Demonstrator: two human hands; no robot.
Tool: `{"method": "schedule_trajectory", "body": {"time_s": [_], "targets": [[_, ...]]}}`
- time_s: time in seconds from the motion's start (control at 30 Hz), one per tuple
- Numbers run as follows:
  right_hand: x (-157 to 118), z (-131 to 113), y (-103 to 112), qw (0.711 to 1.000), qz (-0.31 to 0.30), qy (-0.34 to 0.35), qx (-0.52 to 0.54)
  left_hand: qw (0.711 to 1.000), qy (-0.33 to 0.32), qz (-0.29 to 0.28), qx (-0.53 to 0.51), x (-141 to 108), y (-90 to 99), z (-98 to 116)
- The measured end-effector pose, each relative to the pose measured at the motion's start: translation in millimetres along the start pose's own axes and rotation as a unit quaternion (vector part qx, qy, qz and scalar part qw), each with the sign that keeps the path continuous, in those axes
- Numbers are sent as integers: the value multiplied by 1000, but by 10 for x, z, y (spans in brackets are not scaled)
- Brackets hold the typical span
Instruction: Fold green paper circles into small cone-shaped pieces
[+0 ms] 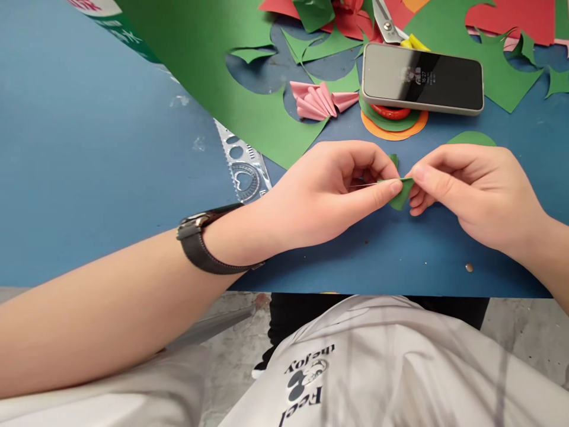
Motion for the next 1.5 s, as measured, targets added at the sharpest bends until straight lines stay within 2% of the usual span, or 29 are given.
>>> {"method": "schedule_trajectory", "body": {"time_s": [0.23, 0.37, 0.77, 0.97, 1.03, 1.1, 1.17, 1.27, 1.33, 1.43, 1.5], "targets": [[-44, -49, 25, 995, 13, 67, -71, 1000, -7, 4, 0, -12, -5, 19], [-37, -68, 33, 994, 0, 78, -74, 1000, 5, 22, 7, -16, 11, 25], [-40, -28, 45, 993, -12, 99, -67, 999, 4, 16, -28, 12, 18, -1], [-39, -121, 29, 975, 2, 189, -118, 999, 21, 9, -29, 0, -6, 13], [-43, -133, 26, 971, -3, 199, -132, 999, 28, 12, -23, -1, -5, 13], [-39, -136, 36, 973, -2, 190, -134, 999, 26, 17, -17, 3, 0, 15], [-10, -120, 72, 984, 16, 146, -105, 999, 18, 27, -18, 9, 12, 21], [63, -66, 173, 997, 65, 48, -4, 998, 18, 54, -25, 19, 45, 16], [114, -47, 278, 992, 113, 18, 61, 997, 27, 67, -30, 22, 64, 8], [188, -66, 470, 979, 187, 45, 69, 997, 31, 67, -37, 23, 69, 4], [262, -100, 515, 984, 164, 72, 5, 997, 29, 57, -46, 22, 58, 4]]}}
Point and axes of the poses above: each hand's wrist, its own x-axis towards the middle knuckle, its own y-axis out of the back of the hand, z = x × y, the point moved 5 cm from there along x, towards the middle knuckle, and after that the axes turned 14 degrees about z, right-handed, at the moved point
